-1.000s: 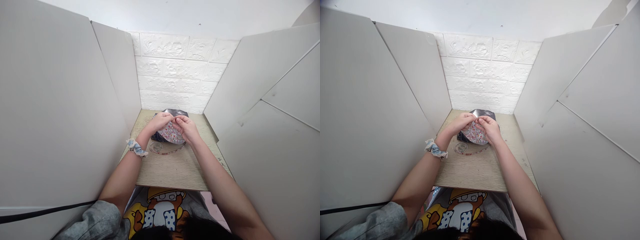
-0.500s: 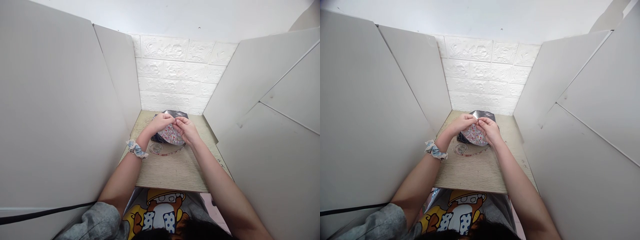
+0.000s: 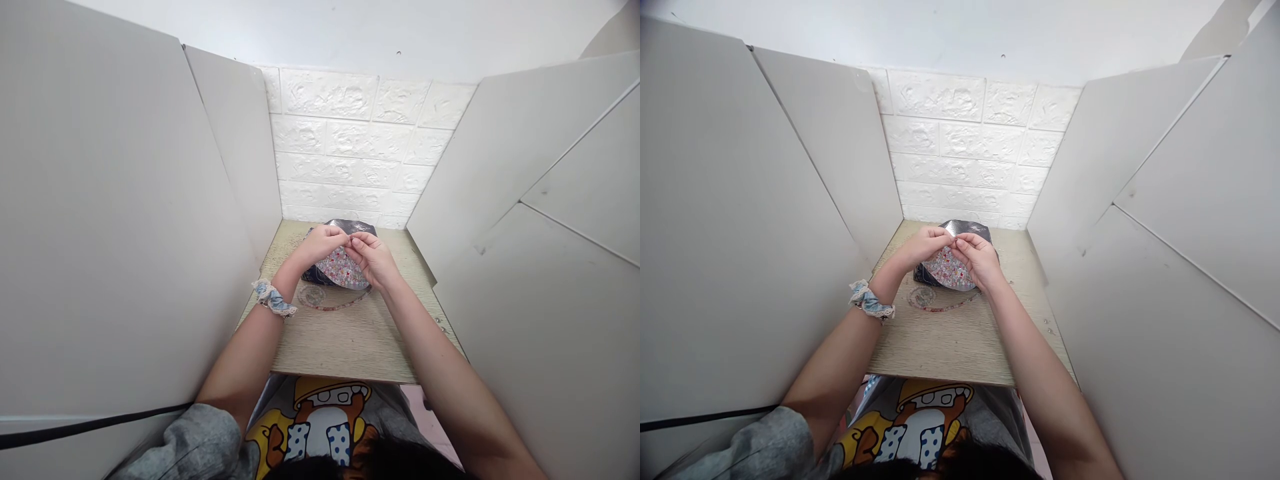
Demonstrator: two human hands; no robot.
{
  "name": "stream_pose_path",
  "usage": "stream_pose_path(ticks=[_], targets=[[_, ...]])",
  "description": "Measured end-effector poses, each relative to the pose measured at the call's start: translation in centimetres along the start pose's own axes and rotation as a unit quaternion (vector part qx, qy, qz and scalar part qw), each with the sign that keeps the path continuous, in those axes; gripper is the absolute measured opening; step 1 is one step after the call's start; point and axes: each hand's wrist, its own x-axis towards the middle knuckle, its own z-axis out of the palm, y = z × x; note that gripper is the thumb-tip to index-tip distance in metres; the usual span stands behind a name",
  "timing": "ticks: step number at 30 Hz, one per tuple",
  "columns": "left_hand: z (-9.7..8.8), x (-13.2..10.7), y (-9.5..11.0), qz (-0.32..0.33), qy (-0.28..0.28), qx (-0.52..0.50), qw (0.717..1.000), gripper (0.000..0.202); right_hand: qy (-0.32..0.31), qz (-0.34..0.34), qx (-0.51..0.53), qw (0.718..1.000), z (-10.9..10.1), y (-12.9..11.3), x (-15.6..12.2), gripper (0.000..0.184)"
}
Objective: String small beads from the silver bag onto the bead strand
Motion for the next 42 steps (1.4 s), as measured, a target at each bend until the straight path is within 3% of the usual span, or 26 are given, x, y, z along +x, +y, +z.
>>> stream_pose_path(ticks=[42], targets=[[-0.31, 0.04, -0.19, 0.013, -0.002, 0.024, 1.000, 0.017, -0.021, -0.012, -0.036, 0.999, -0.10, -0.03, -0.14, 0.017]])
